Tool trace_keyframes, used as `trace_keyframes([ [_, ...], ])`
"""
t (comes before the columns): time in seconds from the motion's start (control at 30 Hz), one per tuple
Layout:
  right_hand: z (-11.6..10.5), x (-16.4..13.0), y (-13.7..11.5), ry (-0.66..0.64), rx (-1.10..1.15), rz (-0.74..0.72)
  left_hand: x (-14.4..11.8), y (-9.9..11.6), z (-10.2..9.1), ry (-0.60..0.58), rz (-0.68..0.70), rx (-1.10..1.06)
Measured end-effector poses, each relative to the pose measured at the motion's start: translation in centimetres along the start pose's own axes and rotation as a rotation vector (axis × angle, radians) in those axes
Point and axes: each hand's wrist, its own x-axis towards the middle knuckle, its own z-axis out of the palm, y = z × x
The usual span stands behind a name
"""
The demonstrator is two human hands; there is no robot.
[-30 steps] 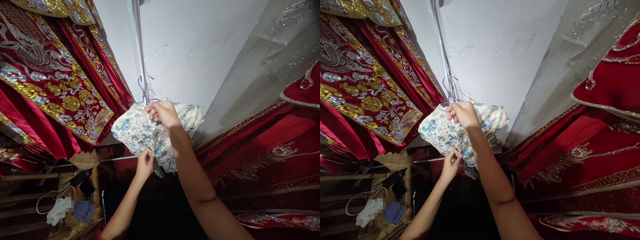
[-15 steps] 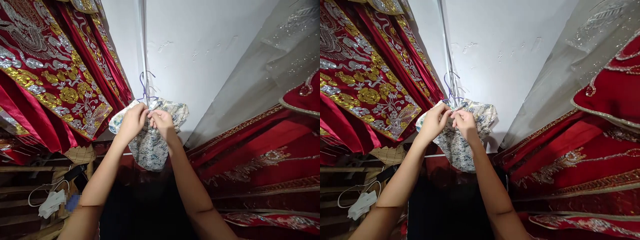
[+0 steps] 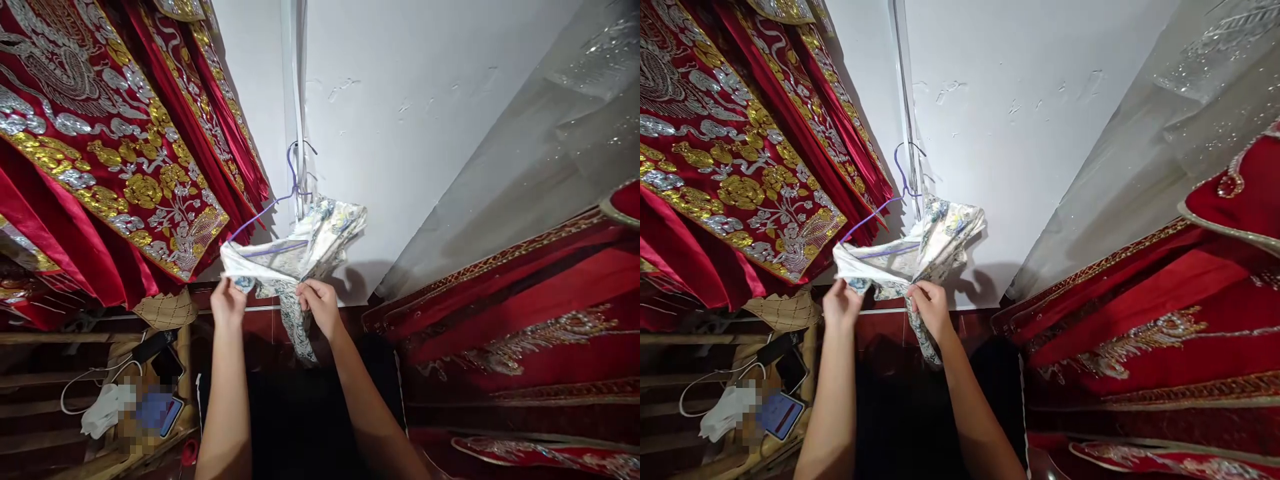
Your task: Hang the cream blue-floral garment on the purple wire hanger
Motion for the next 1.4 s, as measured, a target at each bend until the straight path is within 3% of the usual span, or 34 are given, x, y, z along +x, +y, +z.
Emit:
trace_keyframes([
  [0.07,-0.4,-0.3,0.3,0.046,0.012,0.025,-3.2,-2.5,1.1,0.081,-0.091,-0.044],
  [0.1,-0.9,-0.3,0.4,0.062,0.007,0.035,-4.4,-3.4,1.7,0.135,-0.233,-0.094],
  [0.2,-2.5,-0.4,1.0,0.016,-0.059,0.081,-6.0,-4.0,2.7,0.141,-0.390,-0.051],
  [0.33,-3.9,-0.6,1.3,-0.170,-0.196,0.185,-5.6,-0.9,4.3,0.040,-0.245,0.048],
  [0.47,-3.4,-0.7,0.4,-0.053,-0.307,0.119,-6.0,3.6,7.0,-0.097,-0.208,-0.121],
  [0.6,-2.2,-0.8,-0.9,-0.126,-0.025,0.134,-7.1,6.7,9.6,-0.353,-0.133,0.027],
  [0.73,-1.8,-1.6,-1.1,-0.237,0.150,0.212,-6.7,7.5,10.5,-0.451,0.016,0.158],
  [0.83,-2.4,-1.8,-1.3,-0.377,0.035,0.214,-5.9,6.7,9.4,-0.524,-0.087,0.172],
  [0.93,-3.7,-0.6,-2.5,-0.422,-0.254,0.050,-6.0,5.5,7.0,-0.747,-0.265,0.183],
  [1.0,-4.6,0.9,-3.9,-0.342,-0.386,-0.203,-6.5,4.8,5.1,-0.848,-0.277,0.240],
  [1.1,-5.5,4.1,-5.8,-0.059,-0.366,-0.450,-6.8,4.3,2.7,-0.765,-0.206,0.373],
  [1.17,-5.4,6.4,-6.2,0.080,-0.323,-0.416,-6.3,4.5,1.4,-0.630,-0.169,0.483],
  [1.27,-4.5,9.6,-4.8,0.018,-0.274,-0.275,-5.0,5.7,-0.1,-0.510,-0.140,0.700],
  [1.4,-4.3,11.3,-1.3,-0.083,-0.326,-0.216,-3.4,8.1,-2.0,-0.655,-0.170,1.106],
])
